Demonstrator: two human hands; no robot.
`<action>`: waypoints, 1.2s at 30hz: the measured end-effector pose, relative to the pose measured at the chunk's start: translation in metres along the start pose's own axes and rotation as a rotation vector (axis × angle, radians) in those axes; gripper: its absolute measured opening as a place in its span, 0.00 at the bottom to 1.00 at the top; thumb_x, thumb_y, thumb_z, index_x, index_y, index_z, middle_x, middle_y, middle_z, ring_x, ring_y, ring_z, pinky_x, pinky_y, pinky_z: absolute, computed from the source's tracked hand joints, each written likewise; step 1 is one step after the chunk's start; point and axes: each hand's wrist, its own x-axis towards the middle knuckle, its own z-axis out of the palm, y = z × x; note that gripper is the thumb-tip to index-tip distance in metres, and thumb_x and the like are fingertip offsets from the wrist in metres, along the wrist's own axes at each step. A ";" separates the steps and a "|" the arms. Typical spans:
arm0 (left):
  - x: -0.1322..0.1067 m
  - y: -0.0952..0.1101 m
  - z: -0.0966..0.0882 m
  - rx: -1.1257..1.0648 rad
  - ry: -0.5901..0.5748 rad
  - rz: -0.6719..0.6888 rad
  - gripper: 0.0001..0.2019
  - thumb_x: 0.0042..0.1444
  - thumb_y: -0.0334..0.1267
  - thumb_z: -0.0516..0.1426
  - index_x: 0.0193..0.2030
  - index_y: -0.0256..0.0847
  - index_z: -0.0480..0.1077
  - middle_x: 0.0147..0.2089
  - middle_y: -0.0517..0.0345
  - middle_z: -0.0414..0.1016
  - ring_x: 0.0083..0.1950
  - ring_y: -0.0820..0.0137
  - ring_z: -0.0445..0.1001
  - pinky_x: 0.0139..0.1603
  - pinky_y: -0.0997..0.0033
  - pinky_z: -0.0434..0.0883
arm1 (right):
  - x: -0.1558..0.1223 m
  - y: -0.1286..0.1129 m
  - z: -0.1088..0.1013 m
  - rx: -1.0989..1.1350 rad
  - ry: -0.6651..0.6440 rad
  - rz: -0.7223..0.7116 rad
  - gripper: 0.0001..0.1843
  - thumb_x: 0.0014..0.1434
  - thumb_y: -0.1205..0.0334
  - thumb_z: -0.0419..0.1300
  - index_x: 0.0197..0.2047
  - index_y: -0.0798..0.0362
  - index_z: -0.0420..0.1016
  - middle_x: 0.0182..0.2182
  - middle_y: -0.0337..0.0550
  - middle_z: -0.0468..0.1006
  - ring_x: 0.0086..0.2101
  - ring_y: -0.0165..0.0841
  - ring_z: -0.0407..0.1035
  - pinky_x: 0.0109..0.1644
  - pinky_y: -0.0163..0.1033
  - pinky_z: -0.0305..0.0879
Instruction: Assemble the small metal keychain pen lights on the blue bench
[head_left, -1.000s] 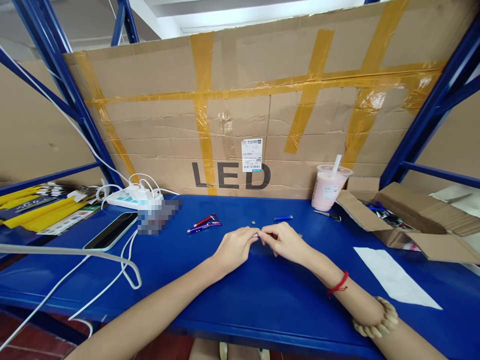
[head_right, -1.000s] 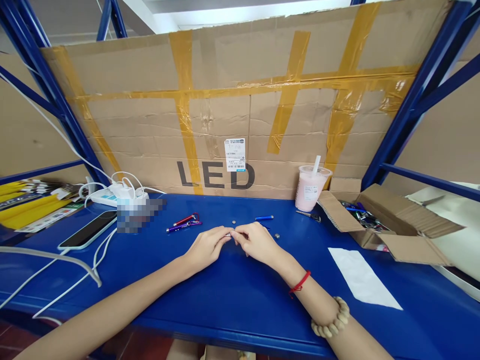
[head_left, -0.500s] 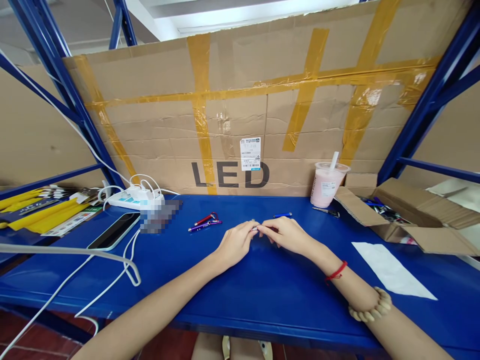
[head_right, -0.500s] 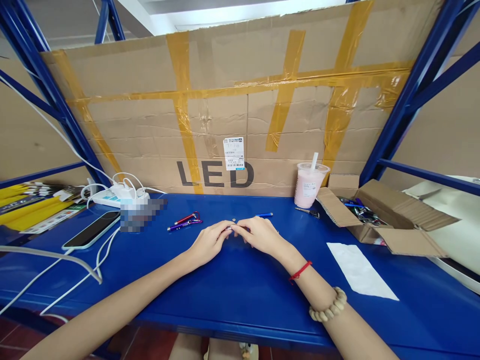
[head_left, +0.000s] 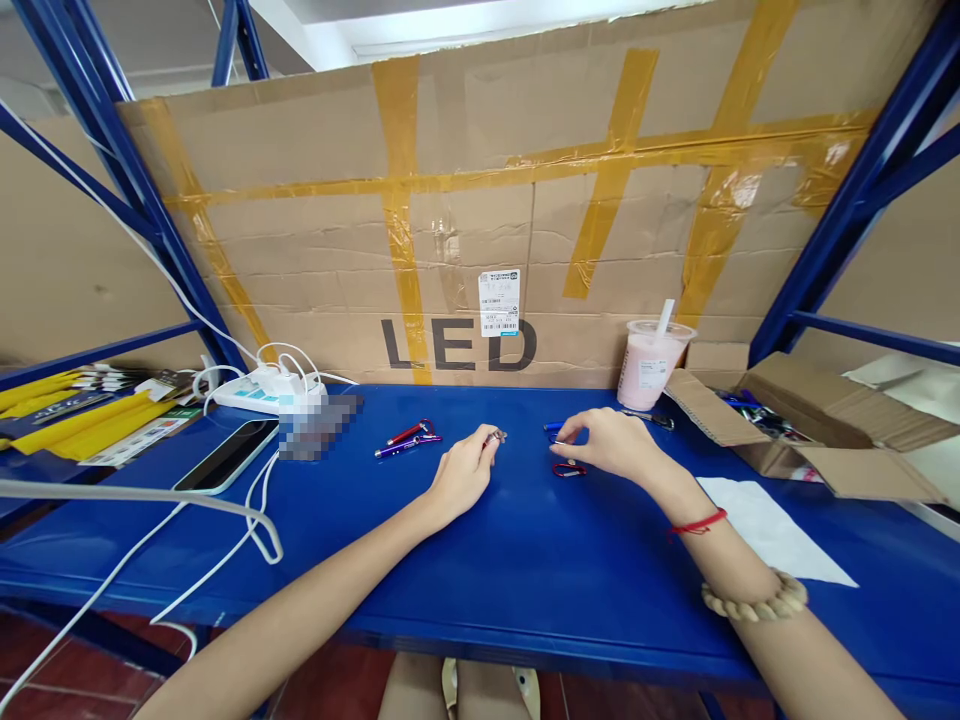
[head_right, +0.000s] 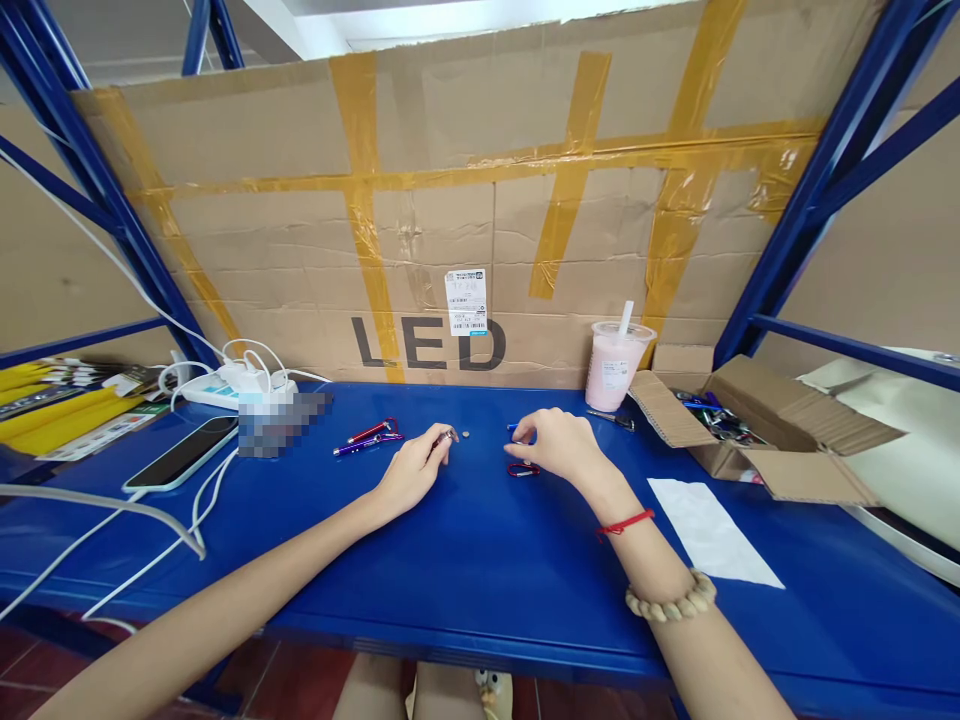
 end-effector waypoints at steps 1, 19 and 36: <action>0.001 -0.001 0.000 -0.027 0.015 -0.004 0.11 0.64 0.40 0.41 0.44 0.43 0.61 0.31 0.62 0.68 0.33 0.73 0.67 0.34 0.74 0.59 | -0.001 0.000 -0.001 -0.013 -0.046 -0.009 0.08 0.49 0.52 0.61 0.33 0.43 0.78 0.37 0.31 0.77 0.39 0.33 0.69 0.33 0.34 0.56; 0.002 0.007 0.002 -0.313 0.081 -0.058 0.07 0.55 0.35 0.50 0.41 0.38 0.58 0.28 0.64 0.61 0.26 0.77 0.57 0.29 0.78 0.57 | -0.003 -0.001 -0.002 -0.033 -0.178 0.016 0.11 0.45 0.50 0.64 0.32 0.44 0.78 0.35 0.35 0.76 0.37 0.34 0.70 0.32 0.33 0.57; 0.005 -0.002 0.010 -0.189 -0.045 -0.012 0.08 0.57 0.39 0.50 0.35 0.39 0.53 0.28 0.65 0.63 0.24 0.78 0.59 0.26 0.77 0.57 | -0.005 -0.043 0.033 0.245 -0.219 -0.273 0.07 0.43 0.64 0.58 0.28 0.52 0.76 0.28 0.36 0.76 0.29 0.28 0.68 0.31 0.31 0.57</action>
